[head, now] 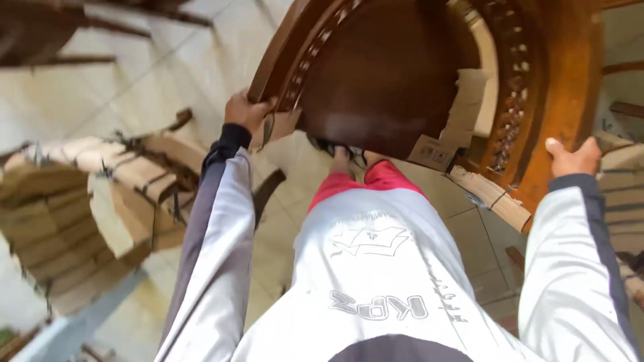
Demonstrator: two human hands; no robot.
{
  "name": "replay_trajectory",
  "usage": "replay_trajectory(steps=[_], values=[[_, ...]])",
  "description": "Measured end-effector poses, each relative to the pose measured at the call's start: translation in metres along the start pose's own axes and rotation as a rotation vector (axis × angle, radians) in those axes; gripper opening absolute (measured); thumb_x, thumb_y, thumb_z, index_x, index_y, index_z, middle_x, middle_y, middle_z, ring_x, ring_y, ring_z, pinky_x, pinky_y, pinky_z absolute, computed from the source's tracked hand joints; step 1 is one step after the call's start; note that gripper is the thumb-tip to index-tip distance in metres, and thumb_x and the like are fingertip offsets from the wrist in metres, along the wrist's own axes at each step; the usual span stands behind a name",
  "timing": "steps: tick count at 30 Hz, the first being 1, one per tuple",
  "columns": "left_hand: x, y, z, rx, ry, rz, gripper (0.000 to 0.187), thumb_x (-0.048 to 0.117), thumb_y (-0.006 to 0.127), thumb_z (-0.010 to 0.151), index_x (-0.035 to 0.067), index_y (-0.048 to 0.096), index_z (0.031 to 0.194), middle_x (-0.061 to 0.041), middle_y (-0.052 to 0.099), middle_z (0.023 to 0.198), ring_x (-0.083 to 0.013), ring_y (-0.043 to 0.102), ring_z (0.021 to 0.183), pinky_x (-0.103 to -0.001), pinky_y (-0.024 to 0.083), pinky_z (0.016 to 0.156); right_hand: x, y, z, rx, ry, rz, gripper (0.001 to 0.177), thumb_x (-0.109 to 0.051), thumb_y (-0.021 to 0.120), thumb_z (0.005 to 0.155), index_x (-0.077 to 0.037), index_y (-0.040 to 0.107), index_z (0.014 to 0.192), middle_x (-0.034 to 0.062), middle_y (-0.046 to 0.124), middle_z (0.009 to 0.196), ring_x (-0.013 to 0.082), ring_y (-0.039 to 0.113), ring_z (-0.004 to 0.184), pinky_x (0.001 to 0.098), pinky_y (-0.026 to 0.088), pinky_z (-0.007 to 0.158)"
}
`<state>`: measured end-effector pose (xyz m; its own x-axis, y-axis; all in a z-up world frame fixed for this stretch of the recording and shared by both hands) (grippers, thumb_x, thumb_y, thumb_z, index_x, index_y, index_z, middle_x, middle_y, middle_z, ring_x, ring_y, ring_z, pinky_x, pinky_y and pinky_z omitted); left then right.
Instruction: Packaging a wooden chair using cardboard sheets and plastic straps to secure it for transport.
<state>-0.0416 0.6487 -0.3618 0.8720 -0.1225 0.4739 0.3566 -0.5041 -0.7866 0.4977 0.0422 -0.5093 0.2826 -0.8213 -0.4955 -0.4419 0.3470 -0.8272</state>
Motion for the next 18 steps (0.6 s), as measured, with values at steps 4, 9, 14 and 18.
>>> replay_trajectory(steps=[4,9,14,18], values=[[0.014,-0.005,-0.007,0.028,-0.005,0.039,0.047,0.044,0.079,0.078,0.005,0.079,0.104,-0.010,0.079,0.085,-0.0260,0.070,0.068,-0.035,0.054,0.066,-0.001,-0.009,-0.004,0.049,-0.140,-0.101,0.044,-0.018,0.094,0.104,0.013,0.064,0.111,0.0254,0.068,0.095,0.0393,0.060,0.070,0.0455,0.054,0.071],[0.009,-0.006,-0.006,0.013,-0.056,-0.091,0.040,0.031,0.083,0.079,0.001,0.079,0.105,-0.008,0.078,0.079,-0.0161,0.069,0.059,-0.028,0.054,0.057,-0.018,-0.004,0.003,0.071,-0.257,0.064,0.038,-0.007,0.089,0.101,0.016,0.062,0.114,0.0291,0.070,0.101,0.0409,0.063,0.076,0.0455,0.056,0.076],[0.016,-0.008,-0.009,0.090,0.046,0.063,0.042,0.035,0.085,0.083,0.003,0.080,0.109,-0.009,0.081,0.089,-0.0194,0.074,0.067,-0.030,0.058,0.063,-0.060,-0.023,-0.008,0.055,-0.184,0.215,0.034,0.011,0.078,0.098,0.020,0.054,0.121,0.0325,0.064,0.113,0.0412,0.067,0.094,0.0455,0.053,0.094],[0.014,-0.007,-0.031,0.126,0.024,0.097,0.041,0.038,0.083,0.081,0.004,0.080,0.104,-0.007,0.079,0.080,-0.0208,0.070,0.060,-0.031,0.054,0.060,-0.060,-0.026,-0.004,0.047,-0.316,0.208,0.028,0.010,0.078,0.100,0.017,0.057,0.117,0.0302,0.068,0.106,0.0387,0.064,0.082,0.0453,0.055,0.083]])
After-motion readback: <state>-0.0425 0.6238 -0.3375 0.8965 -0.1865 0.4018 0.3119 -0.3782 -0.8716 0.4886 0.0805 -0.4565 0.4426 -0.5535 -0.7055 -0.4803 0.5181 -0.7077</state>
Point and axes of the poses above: each hand's wrist, its own z-axis towards the middle knuckle, its own y-axis out of the palm, x = y × z, the point moved 7 cm from there along z, towards the middle knuckle
